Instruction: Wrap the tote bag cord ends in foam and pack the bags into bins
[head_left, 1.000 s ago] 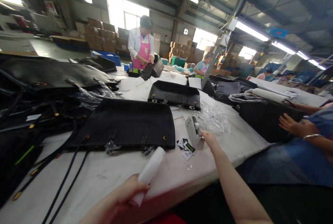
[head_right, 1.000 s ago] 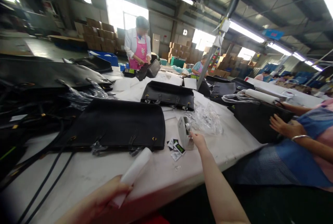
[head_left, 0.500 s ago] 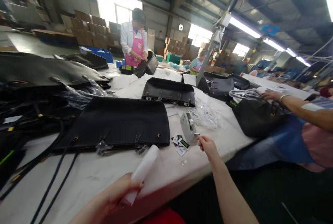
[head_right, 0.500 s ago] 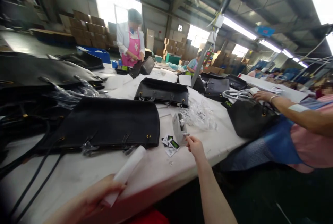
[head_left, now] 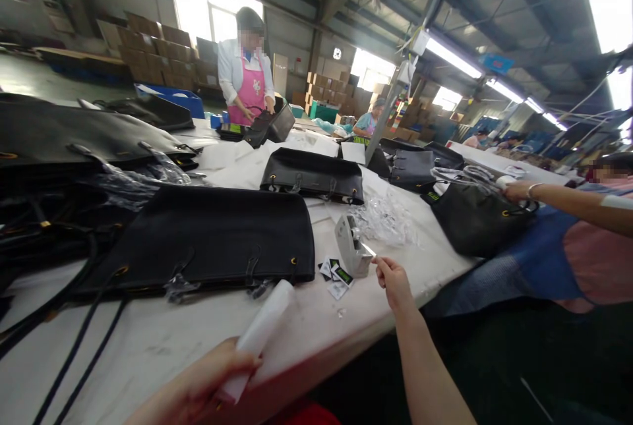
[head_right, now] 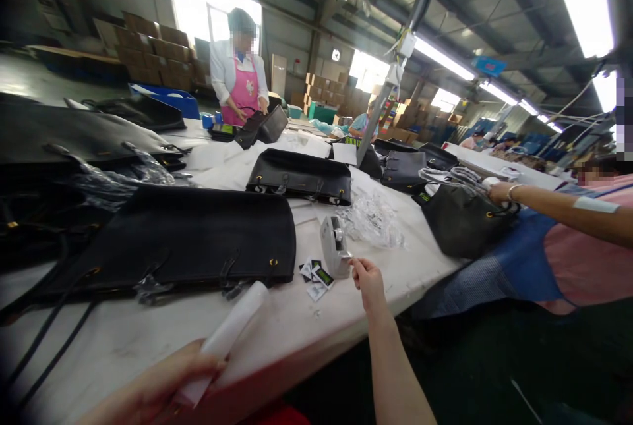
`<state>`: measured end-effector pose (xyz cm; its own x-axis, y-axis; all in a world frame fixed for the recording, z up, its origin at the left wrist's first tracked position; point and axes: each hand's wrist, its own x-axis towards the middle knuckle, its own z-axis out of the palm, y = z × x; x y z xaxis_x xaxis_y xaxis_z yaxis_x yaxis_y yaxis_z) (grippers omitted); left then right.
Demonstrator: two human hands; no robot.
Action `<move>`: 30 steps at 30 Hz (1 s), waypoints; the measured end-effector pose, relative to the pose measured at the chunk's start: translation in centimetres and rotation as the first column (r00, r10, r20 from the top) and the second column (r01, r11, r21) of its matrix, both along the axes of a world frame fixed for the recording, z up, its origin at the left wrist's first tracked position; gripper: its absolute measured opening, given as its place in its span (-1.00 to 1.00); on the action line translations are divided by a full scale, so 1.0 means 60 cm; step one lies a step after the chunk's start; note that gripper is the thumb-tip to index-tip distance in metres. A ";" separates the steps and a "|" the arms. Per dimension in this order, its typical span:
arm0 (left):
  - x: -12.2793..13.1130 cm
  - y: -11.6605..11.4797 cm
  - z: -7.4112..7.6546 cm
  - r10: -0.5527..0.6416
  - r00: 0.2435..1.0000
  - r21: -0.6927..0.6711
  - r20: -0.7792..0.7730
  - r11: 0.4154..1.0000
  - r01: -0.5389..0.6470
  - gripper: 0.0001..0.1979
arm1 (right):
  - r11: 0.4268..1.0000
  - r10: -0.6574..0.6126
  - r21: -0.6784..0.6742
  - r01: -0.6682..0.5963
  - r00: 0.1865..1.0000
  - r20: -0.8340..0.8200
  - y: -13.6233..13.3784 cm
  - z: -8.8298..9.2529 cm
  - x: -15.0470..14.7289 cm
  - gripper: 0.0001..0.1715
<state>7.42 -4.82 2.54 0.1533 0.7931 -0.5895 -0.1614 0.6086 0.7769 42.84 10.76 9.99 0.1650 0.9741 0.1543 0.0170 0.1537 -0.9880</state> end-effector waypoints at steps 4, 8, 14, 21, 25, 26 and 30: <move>0.000 0.000 -0.001 0.002 1.000 -0.018 0.011 1.000 -0.002 -0.46 | 0.990 -0.117 -0.081 0.118 0.993 0.008 -0.016 -0.023 0.011 -0.42; 0.000 0.000 -0.003 -0.004 1.000 -0.011 -0.024 1.000 0.004 -0.48 | 0.972 -0.156 -0.177 0.155 0.988 0.009 -0.022 -0.066 0.017 -0.38; 0.001 0.000 0.003 -0.011 1.000 -0.017 -0.021 1.000 0.010 -0.46 | 0.959 -0.054 -0.276 0.065 0.997 0.050 -0.012 -0.079 0.026 -0.38; -0.001 0.000 0.008 -0.028 0.998 -0.011 -0.064 1.000 0.027 -0.45 | 0.971 -0.032 -0.237 0.026 0.999 -0.019 -0.011 -0.074 0.031 -0.26; 0.002 -0.003 0.014 -0.016 0.998 0.005 -0.068 1.000 0.017 -0.48 | 0.970 -0.096 -0.228 0.086 0.995 -0.031 -0.008 -0.083 0.025 -0.27; 0.003 -0.005 0.017 -0.006 0.998 0.007 -0.063 1.000 0.007 -0.49 | 0.969 -0.108 -0.229 0.098 0.994 -0.032 -0.008 -0.085 0.024 -0.26; 0.007 -0.008 0.029 0.012 0.996 0.011 -0.088 1.000 -0.011 -0.54 | 0.964 -0.131 -0.237 0.122 0.991 -0.020 -0.005 -0.094 0.023 -0.25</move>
